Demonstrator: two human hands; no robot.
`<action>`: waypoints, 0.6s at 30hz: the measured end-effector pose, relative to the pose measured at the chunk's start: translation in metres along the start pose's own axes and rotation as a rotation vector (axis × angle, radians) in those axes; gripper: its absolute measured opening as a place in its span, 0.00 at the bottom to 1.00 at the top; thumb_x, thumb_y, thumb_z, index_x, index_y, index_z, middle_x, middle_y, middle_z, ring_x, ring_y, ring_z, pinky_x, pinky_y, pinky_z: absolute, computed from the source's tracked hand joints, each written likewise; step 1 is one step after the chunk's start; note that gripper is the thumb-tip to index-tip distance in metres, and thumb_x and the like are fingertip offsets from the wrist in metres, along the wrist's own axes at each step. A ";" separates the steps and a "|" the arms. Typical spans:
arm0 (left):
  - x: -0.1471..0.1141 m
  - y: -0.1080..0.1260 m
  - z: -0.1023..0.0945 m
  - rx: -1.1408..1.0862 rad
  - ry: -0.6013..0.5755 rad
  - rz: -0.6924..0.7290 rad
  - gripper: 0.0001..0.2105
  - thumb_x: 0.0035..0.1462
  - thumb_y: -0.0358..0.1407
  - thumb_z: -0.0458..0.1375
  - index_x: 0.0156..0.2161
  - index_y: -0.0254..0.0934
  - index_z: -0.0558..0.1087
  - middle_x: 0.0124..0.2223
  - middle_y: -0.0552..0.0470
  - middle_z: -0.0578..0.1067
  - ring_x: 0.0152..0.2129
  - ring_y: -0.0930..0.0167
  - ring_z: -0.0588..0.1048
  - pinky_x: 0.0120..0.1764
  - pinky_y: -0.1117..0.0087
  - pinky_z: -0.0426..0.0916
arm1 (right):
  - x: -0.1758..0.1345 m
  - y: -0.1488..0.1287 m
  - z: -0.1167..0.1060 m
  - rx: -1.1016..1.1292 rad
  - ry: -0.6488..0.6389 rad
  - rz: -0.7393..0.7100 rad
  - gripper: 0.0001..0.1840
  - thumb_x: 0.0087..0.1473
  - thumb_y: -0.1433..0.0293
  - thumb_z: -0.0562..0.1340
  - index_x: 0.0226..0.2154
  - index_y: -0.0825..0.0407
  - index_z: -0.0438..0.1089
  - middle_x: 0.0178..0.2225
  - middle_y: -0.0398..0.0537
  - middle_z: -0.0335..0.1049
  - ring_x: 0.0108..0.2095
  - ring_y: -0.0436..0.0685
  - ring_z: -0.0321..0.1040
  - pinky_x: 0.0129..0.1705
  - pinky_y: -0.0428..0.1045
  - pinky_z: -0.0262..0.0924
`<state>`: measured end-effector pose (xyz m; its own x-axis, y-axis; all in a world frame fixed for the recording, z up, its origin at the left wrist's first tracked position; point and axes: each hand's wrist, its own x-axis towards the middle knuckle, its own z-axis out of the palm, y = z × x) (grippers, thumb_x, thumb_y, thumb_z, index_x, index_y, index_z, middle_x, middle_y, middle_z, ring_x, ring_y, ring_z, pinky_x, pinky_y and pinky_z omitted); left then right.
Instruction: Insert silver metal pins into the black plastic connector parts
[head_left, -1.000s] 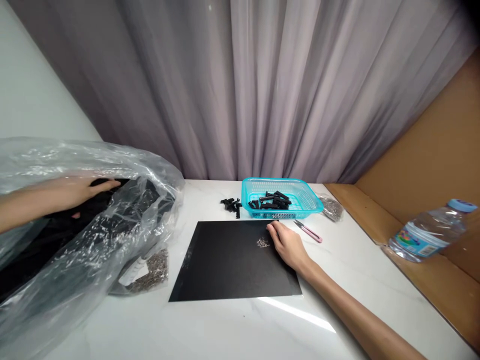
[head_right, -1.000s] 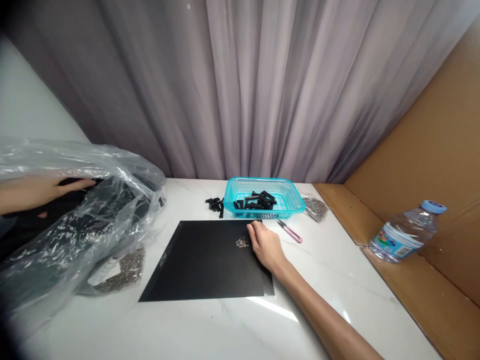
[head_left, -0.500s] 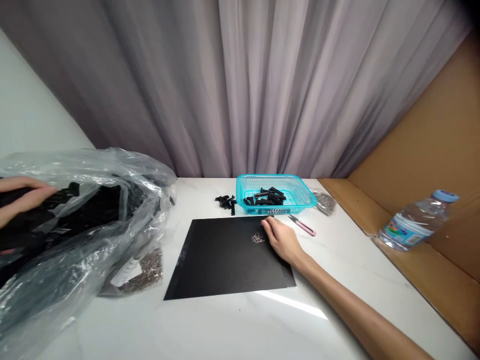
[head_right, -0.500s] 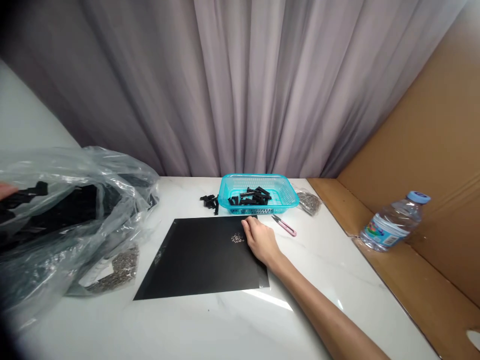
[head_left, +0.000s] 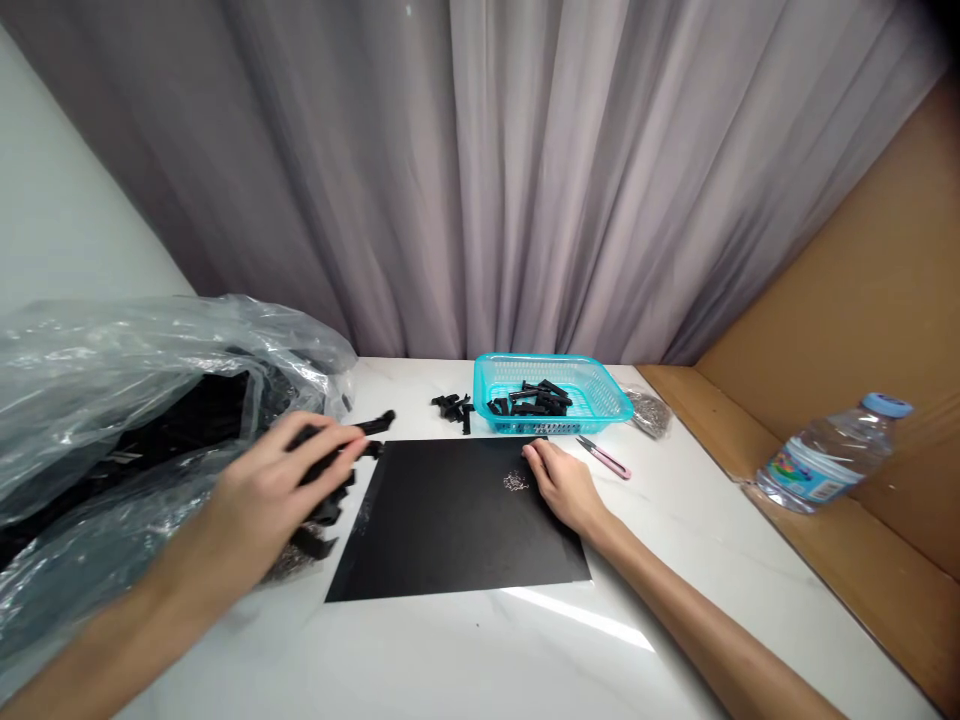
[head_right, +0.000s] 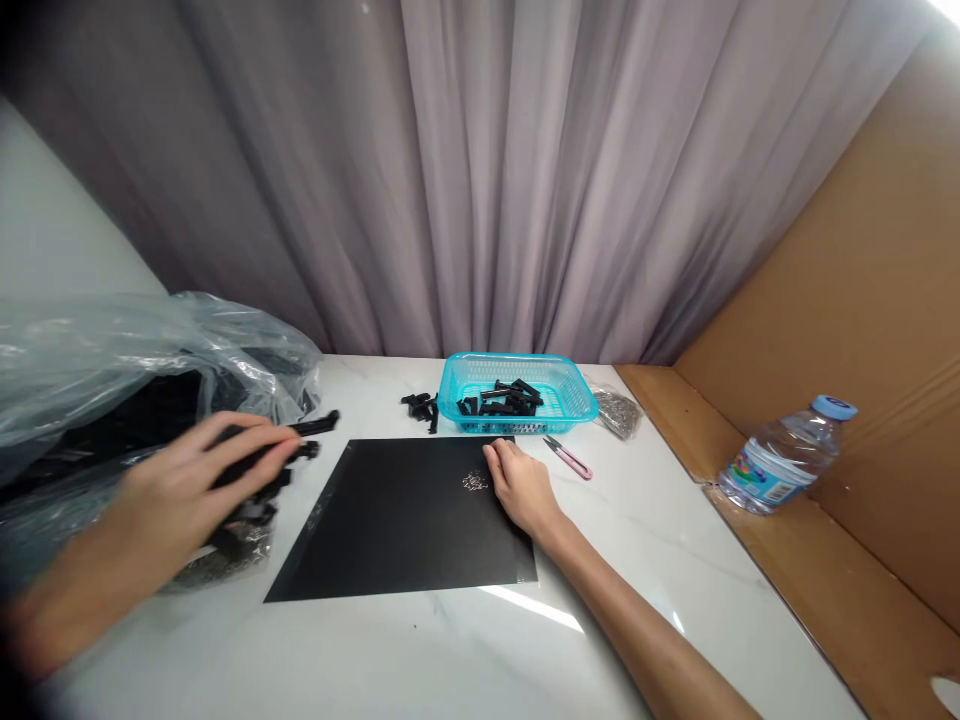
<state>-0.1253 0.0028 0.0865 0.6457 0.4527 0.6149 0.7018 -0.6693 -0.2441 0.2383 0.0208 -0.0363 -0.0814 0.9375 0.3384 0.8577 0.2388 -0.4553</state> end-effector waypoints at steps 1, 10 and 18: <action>0.007 0.004 0.018 -0.020 -0.048 0.021 0.27 0.65 0.23 0.41 0.57 0.49 0.73 0.53 0.54 0.76 0.53 0.67 0.74 0.51 0.66 0.76 | 0.000 0.000 0.000 0.001 -0.004 0.001 0.18 0.74 0.61 0.46 0.38 0.48 0.66 0.40 0.48 0.78 0.39 0.59 0.76 0.35 0.48 0.55; 0.067 -0.019 0.129 -0.028 -0.276 -0.151 0.23 0.66 0.23 0.43 0.56 0.44 0.73 0.54 0.48 0.73 0.50 0.66 0.76 0.45 0.68 0.77 | -0.001 0.002 0.001 -0.009 -0.025 -0.005 0.17 0.74 0.61 0.47 0.40 0.48 0.67 0.42 0.48 0.78 0.41 0.60 0.76 0.34 0.49 0.54; 0.090 -0.019 0.159 0.060 -0.309 -0.332 0.15 0.72 0.37 0.47 0.55 0.40 0.73 0.52 0.40 0.69 0.30 0.64 0.80 0.33 0.63 0.73 | -0.001 0.001 0.002 -0.006 -0.030 -0.018 0.17 0.74 0.61 0.46 0.42 0.48 0.67 0.44 0.48 0.78 0.42 0.59 0.77 0.35 0.49 0.55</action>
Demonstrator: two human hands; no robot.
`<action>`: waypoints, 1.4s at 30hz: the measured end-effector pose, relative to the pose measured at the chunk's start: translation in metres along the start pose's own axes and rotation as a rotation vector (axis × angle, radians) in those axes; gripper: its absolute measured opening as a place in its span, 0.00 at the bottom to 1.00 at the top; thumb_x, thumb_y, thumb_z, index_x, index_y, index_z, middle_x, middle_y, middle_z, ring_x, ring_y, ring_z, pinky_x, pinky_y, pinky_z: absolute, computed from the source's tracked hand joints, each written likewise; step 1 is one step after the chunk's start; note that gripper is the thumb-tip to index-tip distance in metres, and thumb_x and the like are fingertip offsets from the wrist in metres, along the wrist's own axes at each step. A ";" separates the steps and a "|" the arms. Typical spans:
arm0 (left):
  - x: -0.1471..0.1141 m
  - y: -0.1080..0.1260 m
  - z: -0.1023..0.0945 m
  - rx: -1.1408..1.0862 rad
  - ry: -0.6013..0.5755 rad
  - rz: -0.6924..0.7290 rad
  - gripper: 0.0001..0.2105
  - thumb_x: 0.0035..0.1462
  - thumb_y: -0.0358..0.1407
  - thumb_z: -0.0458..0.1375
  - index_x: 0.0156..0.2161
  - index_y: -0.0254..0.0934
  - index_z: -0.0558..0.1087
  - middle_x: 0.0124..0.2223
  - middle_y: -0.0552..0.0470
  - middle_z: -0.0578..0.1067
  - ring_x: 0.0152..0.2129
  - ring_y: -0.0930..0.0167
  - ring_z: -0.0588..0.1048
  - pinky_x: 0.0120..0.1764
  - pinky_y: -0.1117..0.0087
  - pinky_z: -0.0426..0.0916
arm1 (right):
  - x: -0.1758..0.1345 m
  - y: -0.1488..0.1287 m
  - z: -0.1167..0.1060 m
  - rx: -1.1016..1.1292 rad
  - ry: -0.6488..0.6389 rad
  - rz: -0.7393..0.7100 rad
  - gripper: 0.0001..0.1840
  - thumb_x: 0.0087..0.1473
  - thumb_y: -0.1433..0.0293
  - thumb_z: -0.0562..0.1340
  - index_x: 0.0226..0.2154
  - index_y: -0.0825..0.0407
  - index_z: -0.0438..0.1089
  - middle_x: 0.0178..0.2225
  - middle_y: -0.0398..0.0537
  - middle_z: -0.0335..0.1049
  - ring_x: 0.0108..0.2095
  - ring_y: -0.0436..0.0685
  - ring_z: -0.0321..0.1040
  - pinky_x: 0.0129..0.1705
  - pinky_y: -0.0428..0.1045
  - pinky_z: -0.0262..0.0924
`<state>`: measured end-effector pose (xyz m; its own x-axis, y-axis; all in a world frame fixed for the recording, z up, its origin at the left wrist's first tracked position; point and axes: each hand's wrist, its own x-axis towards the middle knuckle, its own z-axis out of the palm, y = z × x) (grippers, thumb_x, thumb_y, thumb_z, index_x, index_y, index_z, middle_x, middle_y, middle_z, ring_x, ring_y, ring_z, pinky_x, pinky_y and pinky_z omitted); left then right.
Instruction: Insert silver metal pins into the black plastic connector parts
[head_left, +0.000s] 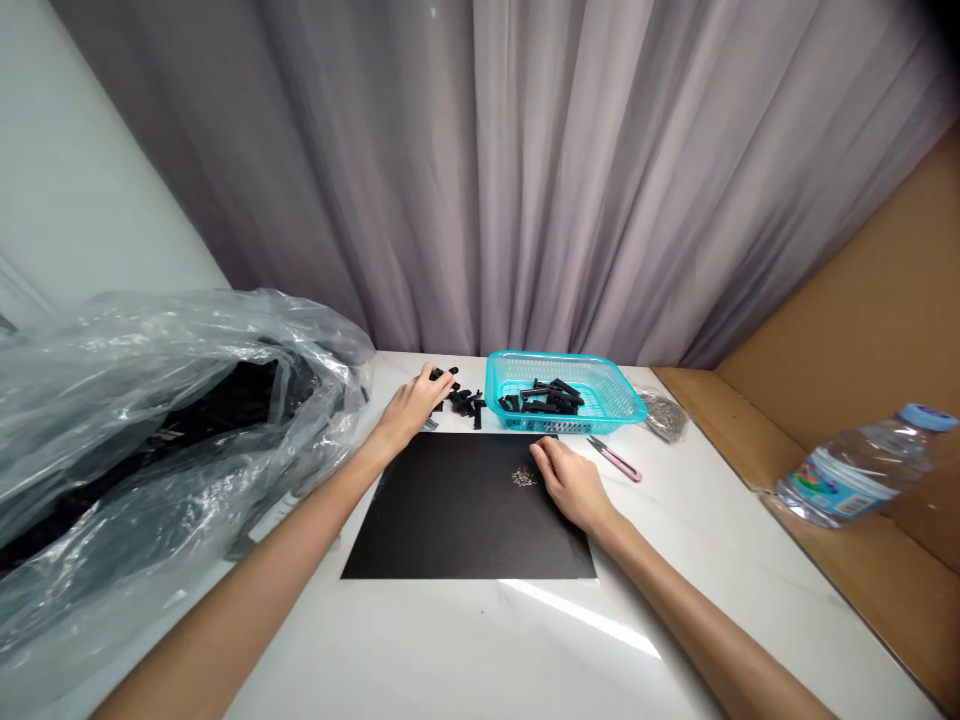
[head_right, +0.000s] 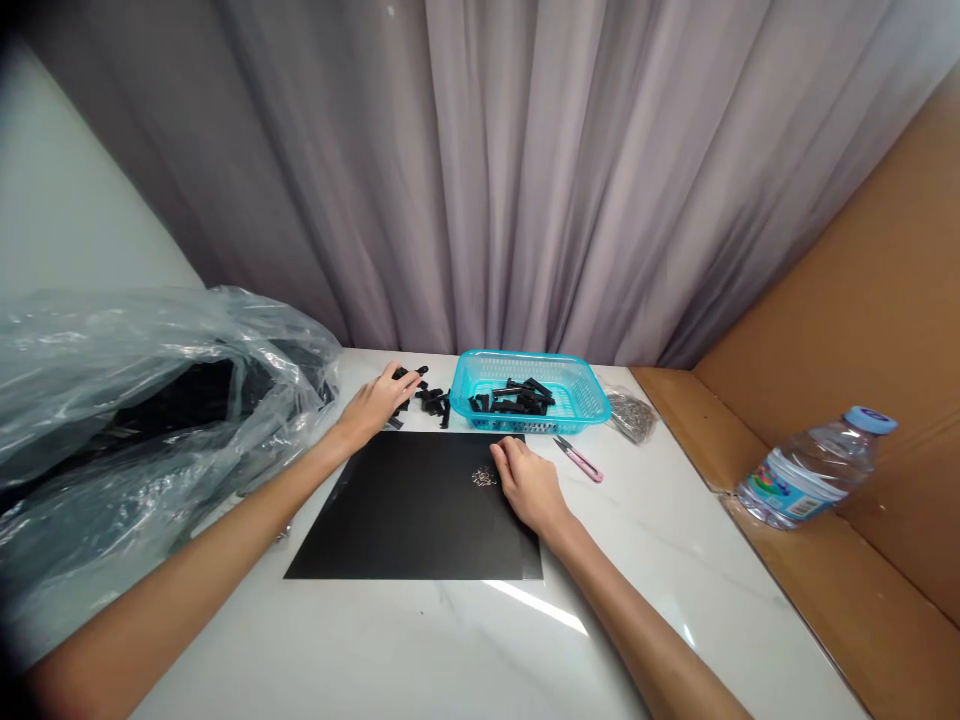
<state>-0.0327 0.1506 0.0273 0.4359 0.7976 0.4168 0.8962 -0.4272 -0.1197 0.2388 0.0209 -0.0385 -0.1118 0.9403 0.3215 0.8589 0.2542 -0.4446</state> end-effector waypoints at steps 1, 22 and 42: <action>0.000 0.002 0.003 0.002 -0.005 0.001 0.15 0.72 0.37 0.47 0.55 0.41 0.73 0.52 0.40 0.69 0.31 0.64 0.80 0.33 0.64 0.73 | 0.000 0.000 0.000 0.001 -0.003 -0.001 0.17 0.74 0.61 0.46 0.42 0.48 0.67 0.44 0.48 0.78 0.41 0.59 0.77 0.35 0.49 0.55; 0.006 -0.009 0.035 -0.230 0.052 0.427 0.16 0.69 0.46 0.53 0.56 0.48 0.75 0.55 0.44 0.77 0.48 0.62 0.77 0.49 0.62 0.72 | 0.003 -0.004 -0.005 -0.014 -0.030 0.013 0.15 0.74 0.62 0.48 0.44 0.47 0.67 0.44 0.46 0.79 0.42 0.58 0.77 0.35 0.48 0.55; 0.010 -0.006 0.041 -0.574 0.220 -0.041 0.22 0.71 0.46 0.43 0.59 0.36 0.69 0.58 0.41 0.73 0.55 0.64 0.74 0.61 0.61 0.66 | 0.003 -0.002 -0.005 -0.003 -0.029 0.000 0.16 0.74 0.61 0.47 0.44 0.46 0.67 0.44 0.46 0.79 0.41 0.58 0.77 0.35 0.49 0.54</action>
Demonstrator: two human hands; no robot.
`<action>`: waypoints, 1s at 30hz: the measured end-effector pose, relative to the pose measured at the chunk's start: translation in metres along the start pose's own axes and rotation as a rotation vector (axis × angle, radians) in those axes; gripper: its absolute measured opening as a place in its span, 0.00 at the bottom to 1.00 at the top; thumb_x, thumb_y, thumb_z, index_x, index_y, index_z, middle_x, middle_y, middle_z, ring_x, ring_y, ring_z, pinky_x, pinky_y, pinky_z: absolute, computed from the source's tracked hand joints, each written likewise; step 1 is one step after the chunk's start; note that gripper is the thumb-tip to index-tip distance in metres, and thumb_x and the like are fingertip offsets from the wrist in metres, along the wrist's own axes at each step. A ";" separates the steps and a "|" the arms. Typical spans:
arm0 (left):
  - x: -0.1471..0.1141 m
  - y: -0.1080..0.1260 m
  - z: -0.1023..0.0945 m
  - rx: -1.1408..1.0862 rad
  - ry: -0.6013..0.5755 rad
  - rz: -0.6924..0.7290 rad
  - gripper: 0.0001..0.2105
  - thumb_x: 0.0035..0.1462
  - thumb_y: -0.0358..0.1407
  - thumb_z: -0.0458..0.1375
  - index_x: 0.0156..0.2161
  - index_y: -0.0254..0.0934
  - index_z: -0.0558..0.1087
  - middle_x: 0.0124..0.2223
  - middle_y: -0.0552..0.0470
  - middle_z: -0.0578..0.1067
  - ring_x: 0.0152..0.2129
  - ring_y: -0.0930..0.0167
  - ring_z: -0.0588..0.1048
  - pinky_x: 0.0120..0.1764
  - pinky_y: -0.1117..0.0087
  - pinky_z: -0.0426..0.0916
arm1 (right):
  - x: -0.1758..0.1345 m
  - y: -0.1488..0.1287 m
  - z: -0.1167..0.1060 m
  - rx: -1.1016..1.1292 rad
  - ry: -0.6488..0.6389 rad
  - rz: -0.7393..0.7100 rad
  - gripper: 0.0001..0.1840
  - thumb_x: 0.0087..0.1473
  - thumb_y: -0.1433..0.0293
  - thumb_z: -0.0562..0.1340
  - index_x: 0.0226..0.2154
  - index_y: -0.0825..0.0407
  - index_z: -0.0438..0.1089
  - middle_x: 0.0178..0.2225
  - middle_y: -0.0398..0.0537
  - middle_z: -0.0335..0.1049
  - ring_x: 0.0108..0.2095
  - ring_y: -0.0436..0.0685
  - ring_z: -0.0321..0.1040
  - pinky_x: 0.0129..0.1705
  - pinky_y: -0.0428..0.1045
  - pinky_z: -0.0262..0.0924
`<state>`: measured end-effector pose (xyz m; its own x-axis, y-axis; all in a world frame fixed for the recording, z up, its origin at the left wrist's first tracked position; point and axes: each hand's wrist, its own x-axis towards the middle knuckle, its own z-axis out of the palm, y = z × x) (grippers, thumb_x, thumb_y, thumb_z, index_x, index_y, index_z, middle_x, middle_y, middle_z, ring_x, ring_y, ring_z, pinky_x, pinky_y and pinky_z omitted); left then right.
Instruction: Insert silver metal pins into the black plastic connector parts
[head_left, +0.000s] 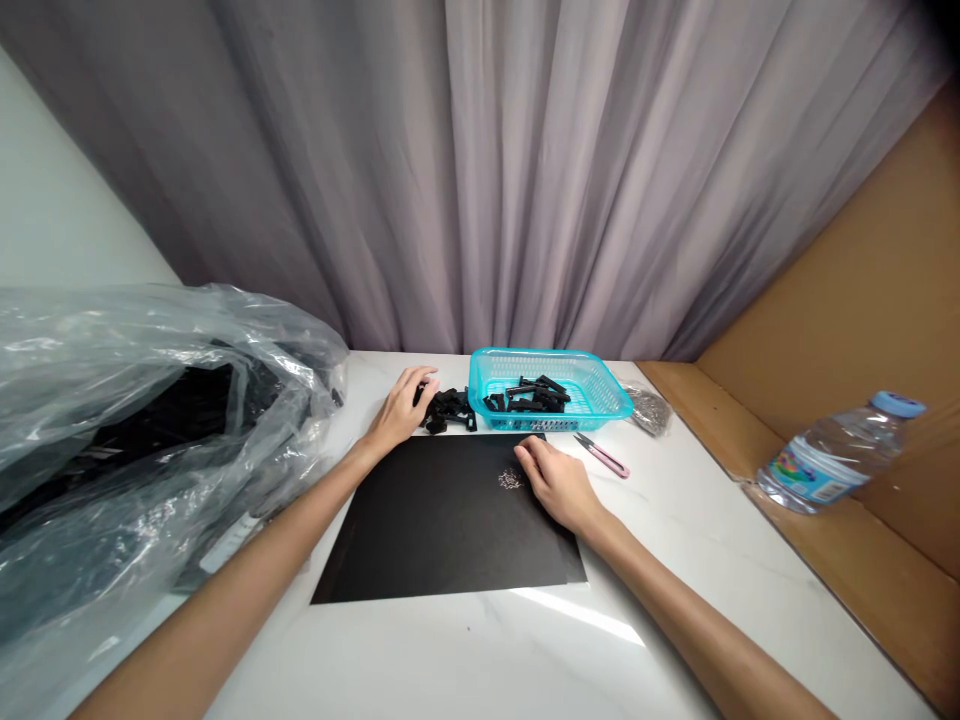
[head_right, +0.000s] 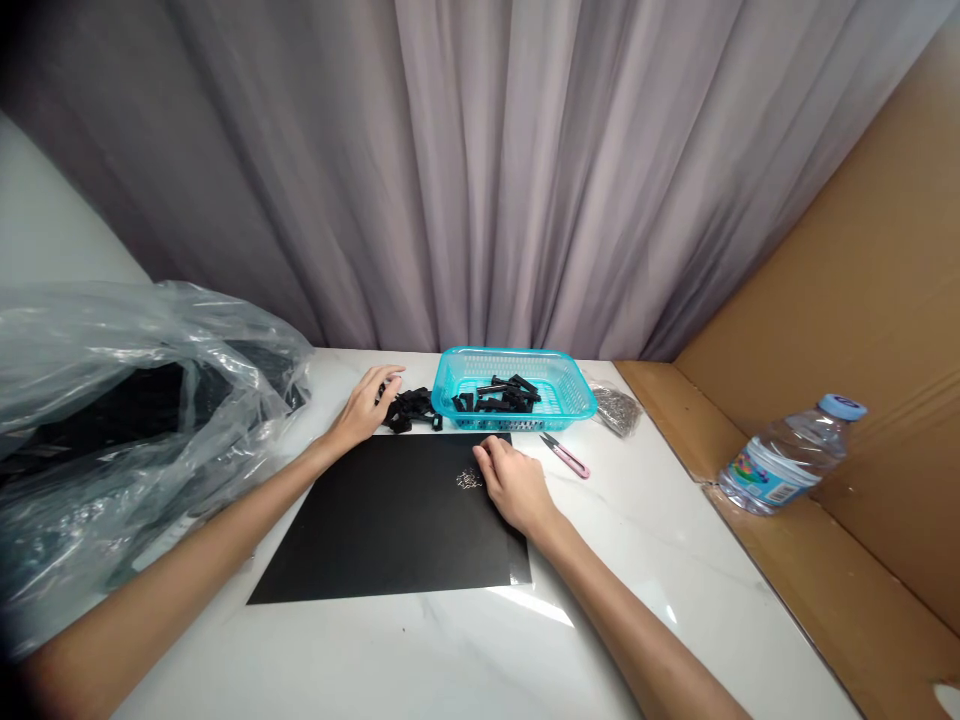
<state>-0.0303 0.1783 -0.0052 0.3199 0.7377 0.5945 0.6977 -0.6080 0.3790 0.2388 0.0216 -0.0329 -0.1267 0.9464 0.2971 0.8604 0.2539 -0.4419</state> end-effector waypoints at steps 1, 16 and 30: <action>0.001 0.000 0.000 -0.017 0.007 -0.029 0.23 0.72 0.46 0.42 0.60 0.36 0.68 0.58 0.42 0.74 0.54 0.65 0.75 0.60 0.62 0.67 | 0.000 0.000 0.000 0.001 0.001 0.000 0.16 0.74 0.61 0.47 0.44 0.46 0.68 0.44 0.46 0.79 0.41 0.58 0.77 0.35 0.49 0.54; 0.004 -0.016 0.005 -0.179 -0.076 -0.482 0.32 0.71 0.57 0.37 0.51 0.39 0.78 0.55 0.45 0.80 0.56 0.57 0.75 0.60 0.57 0.66 | -0.001 0.001 0.000 0.010 -0.005 -0.007 0.15 0.74 0.61 0.47 0.43 0.46 0.67 0.43 0.46 0.80 0.40 0.58 0.77 0.34 0.48 0.54; 0.003 0.018 -0.007 -0.145 0.031 -0.359 0.29 0.71 0.53 0.36 0.47 0.38 0.74 0.51 0.43 0.81 0.51 0.59 0.77 0.57 0.60 0.68 | -0.002 0.001 0.000 0.001 -0.007 -0.009 0.16 0.74 0.60 0.47 0.44 0.46 0.67 0.44 0.47 0.80 0.40 0.59 0.77 0.34 0.48 0.54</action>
<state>-0.0213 0.1674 0.0089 0.0514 0.9032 0.4261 0.6628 -0.3500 0.6620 0.2395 0.0203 -0.0342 -0.1379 0.9455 0.2950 0.8585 0.2626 -0.4405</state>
